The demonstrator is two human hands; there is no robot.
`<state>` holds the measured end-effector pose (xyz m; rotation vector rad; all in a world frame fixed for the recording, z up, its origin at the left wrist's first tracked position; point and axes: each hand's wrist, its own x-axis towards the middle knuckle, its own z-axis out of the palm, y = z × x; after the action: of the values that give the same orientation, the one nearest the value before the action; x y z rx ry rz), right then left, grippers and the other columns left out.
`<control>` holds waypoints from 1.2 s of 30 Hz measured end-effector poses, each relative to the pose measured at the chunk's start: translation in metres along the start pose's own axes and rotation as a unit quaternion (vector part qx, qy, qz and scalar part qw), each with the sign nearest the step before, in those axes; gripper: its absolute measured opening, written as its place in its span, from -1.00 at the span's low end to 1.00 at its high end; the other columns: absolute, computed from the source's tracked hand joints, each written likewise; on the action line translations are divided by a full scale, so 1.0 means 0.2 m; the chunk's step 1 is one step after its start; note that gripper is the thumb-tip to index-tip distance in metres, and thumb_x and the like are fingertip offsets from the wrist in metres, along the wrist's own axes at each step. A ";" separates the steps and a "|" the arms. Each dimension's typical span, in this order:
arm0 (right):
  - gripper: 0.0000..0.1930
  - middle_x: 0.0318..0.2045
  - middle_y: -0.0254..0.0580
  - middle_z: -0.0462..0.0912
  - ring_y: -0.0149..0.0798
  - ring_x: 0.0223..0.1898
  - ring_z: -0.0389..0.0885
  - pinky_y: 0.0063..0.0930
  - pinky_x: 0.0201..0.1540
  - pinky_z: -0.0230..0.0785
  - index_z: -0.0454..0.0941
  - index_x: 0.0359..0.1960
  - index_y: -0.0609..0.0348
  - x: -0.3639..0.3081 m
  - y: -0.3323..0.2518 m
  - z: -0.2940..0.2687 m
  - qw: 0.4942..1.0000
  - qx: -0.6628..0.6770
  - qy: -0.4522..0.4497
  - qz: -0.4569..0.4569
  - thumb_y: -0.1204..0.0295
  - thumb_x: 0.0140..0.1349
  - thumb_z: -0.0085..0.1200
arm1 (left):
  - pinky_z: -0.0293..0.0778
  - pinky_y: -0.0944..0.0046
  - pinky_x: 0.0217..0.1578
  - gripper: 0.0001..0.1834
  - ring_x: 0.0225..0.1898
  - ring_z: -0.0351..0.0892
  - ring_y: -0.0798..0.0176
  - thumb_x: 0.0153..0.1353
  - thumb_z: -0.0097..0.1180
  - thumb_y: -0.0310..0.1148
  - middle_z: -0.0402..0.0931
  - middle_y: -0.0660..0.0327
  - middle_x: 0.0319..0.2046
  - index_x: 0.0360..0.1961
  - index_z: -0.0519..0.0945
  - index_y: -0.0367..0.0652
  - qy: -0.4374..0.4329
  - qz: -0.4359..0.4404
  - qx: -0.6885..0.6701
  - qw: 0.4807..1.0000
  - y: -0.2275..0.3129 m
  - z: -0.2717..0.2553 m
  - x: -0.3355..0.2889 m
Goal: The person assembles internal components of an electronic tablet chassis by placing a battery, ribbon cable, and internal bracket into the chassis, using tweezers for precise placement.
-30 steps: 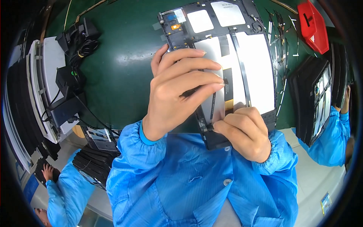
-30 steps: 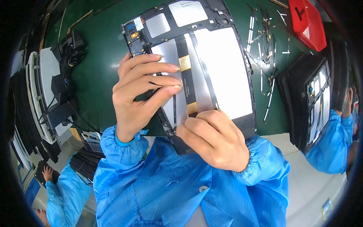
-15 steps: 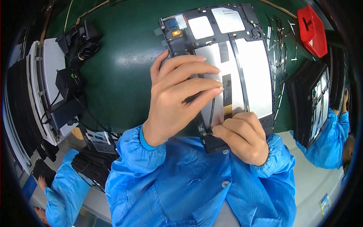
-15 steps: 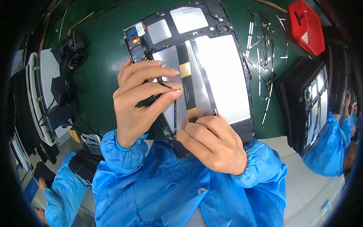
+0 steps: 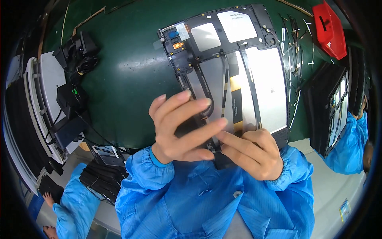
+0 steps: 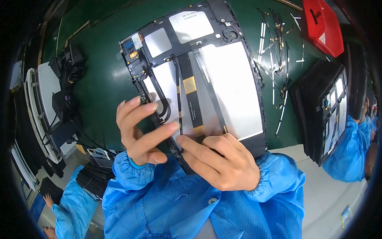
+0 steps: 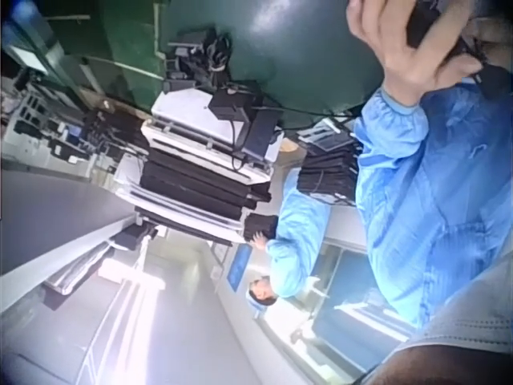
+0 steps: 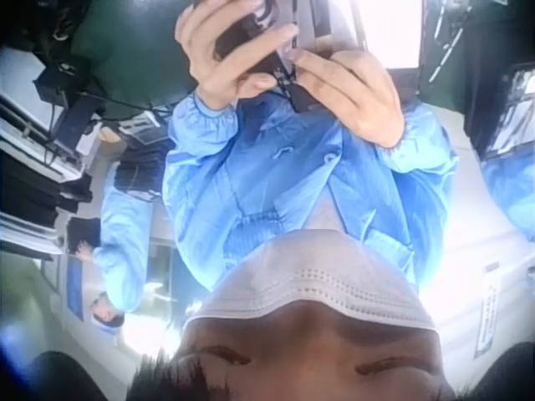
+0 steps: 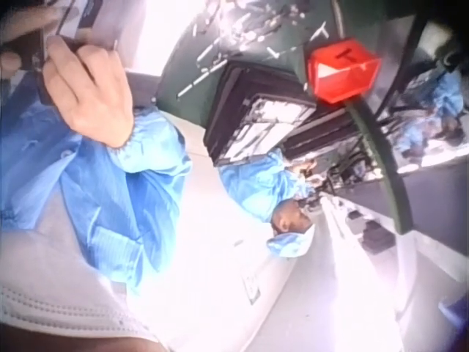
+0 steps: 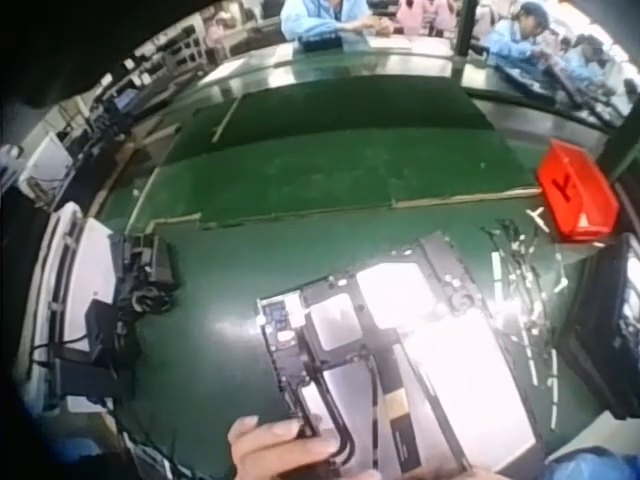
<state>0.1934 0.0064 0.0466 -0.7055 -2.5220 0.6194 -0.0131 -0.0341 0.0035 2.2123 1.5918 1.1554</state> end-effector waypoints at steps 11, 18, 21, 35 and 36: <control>-0.71 -0.25 -0.30 0.53 -0.29 -0.29 0.45 -0.48 -0.35 0.38 0.60 -0.34 0.16 -0.02 -0.02 0.00 1.000 -0.023 -0.005 0.014 0.46 -0.23 0.19 | -0.26 0.00 0.26 -0.15 0.29 0.05 -0.08 0.16 -0.63 0.45 0.29 0.07 0.22 -0.05 0.65 0.22 -0.049 -0.076 0.024 0.996 -0.03 0.05 0.13; -0.72 -0.33 -0.10 0.46 -0.12 -0.33 0.52 -0.33 -0.28 0.45 0.52 -0.25 0.26 0.05 -0.01 -0.10 0.986 0.128 -0.074 0.073 0.58 -0.08 0.12 | -0.21 -0.09 0.29 -0.58 0.34 -0.09 -0.25 -0.02 0.21 -0.11 0.08 -0.07 0.32 -0.06 0.66 0.17 -0.066 -0.097 0.039 0.992 -0.02 -0.01 0.25; -0.80 -0.37 -0.08 0.46 -0.11 -0.38 0.54 -0.31 -0.32 0.45 0.52 -0.26 0.28 0.06 -0.02 -0.17 0.971 0.176 -0.072 0.145 0.56 0.03 0.12 | -0.22 -0.12 0.29 -0.54 0.36 -0.15 -0.25 -0.08 0.29 -0.17 -0.01 -0.06 0.36 -0.05 0.66 0.19 -0.078 -0.113 0.027 0.990 -0.01 -0.02 0.25; -0.22 -0.75 -0.37 0.33 -0.42 -0.68 0.33 -0.58 -0.58 0.21 0.40 0.13 0.32 -0.02 -0.12 -0.12 0.971 -0.091 -0.218 0.032 -0.10 0.03 0.11 | -0.22 -0.18 0.30 -0.49 0.39 -0.25 -0.26 -0.05 0.31 -0.15 -0.10 -0.03 0.38 0.02 0.60 0.16 -0.082 -0.128 0.012 0.988 0.03 0.01 0.23; -0.23 -0.71 -0.36 0.34 -0.41 -0.69 0.30 -0.57 -0.58 0.20 0.43 0.11 0.29 -0.02 -0.11 -0.11 0.975 -0.078 -0.203 0.033 -0.10 0.01 0.13 | -0.23 -0.21 0.28 -0.46 0.38 -0.26 -0.30 -0.01 0.28 -0.14 -0.13 -0.07 0.37 0.08 0.55 0.15 -0.058 -0.146 -0.003 0.988 0.03 0.01 0.22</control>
<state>0.2000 -0.0071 0.0751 -0.7861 -2.9612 0.6489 -0.0013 0.0024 0.0261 1.9202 1.7841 0.9315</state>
